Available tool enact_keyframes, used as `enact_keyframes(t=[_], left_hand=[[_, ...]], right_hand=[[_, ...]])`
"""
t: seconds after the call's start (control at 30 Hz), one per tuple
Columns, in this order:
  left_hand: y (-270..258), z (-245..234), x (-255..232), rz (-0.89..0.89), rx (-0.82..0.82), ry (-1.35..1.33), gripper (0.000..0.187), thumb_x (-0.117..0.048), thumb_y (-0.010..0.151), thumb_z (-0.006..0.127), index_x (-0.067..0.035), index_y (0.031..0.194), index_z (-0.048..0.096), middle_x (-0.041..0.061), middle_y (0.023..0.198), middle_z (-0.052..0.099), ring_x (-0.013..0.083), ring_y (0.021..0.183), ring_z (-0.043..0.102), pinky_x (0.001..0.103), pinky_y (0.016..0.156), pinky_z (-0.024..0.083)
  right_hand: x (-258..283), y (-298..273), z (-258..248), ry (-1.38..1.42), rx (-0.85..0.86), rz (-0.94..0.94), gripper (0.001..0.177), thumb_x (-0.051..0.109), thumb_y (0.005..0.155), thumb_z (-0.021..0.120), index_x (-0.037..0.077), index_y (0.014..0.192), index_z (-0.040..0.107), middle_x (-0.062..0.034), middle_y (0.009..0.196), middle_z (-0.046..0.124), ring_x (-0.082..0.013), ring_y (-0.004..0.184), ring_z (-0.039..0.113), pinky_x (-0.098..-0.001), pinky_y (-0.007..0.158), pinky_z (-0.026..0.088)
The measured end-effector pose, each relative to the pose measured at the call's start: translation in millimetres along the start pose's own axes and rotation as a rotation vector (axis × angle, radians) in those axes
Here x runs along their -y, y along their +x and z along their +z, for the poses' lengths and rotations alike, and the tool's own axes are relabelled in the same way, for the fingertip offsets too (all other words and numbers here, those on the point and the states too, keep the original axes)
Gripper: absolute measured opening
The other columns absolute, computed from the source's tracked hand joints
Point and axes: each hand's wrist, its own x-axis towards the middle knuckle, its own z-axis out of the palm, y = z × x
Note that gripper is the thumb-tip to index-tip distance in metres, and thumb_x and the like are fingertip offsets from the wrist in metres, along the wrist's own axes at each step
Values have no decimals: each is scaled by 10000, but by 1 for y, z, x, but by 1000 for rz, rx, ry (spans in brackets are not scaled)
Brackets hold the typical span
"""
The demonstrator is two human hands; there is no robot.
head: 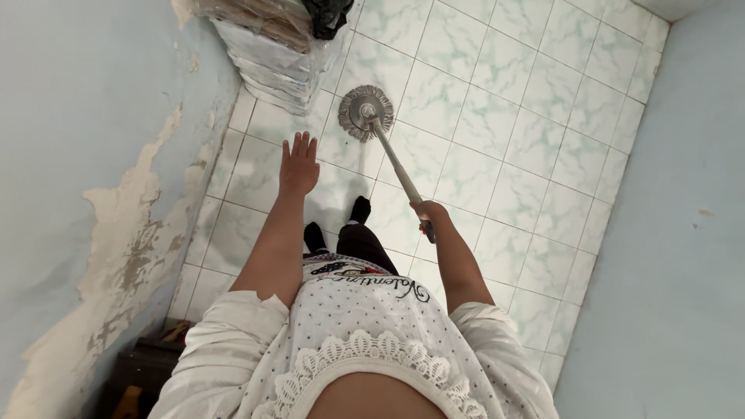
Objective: Mopping the tiled floor of a residential hallway and living area.
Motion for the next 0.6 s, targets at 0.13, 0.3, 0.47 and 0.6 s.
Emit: enact_keyframes(t=[0.13, 0.3, 0.47, 0.6], left_hand=[[5, -4, 4, -20, 9, -24, 698, -342, 1024, 491, -119, 1628, 221, 86, 1723, 121, 264, 1588, 65, 513, 1273, 44], [20, -4, 8, -16, -47, -57, 684, -339, 1037, 509, -88, 1624, 263, 113, 1723, 163, 280, 1599, 103, 519, 1286, 73], [57, -1, -1, 7, -69, -35, 687, -341, 1015, 508, -80, 1604, 270, 123, 1701, 175, 290, 1571, 124, 525, 1254, 100], [81, -10, -16, 29, -69, -21, 683, -354, 1025, 493, -67, 1609, 284, 142, 1707, 191, 303, 1577, 157, 527, 1262, 146]], right_hand=[[27, 8, -5, 3, 13, 1, 679, 621, 990, 518, -21, 1210, 522, -127, 743, 604, -230, 580, 609, -404, 513, 527], [65, 42, -20, 22, 19, -22, 701, 611, 1001, 505, -45, 1249, 503, -141, 745, 614, -236, 570, 615, -414, 501, 529], [118, 91, -55, 55, 28, -44, 727, 611, 1000, 518, -61, 1275, 506, -153, 727, 606, -252, 556, 599, -428, 484, 509], [166, 114, -98, 56, 19, -46, 744, 626, 996, 519, -54, 1298, 513, -163, 706, 602, -266, 549, 592, -436, 479, 496]])
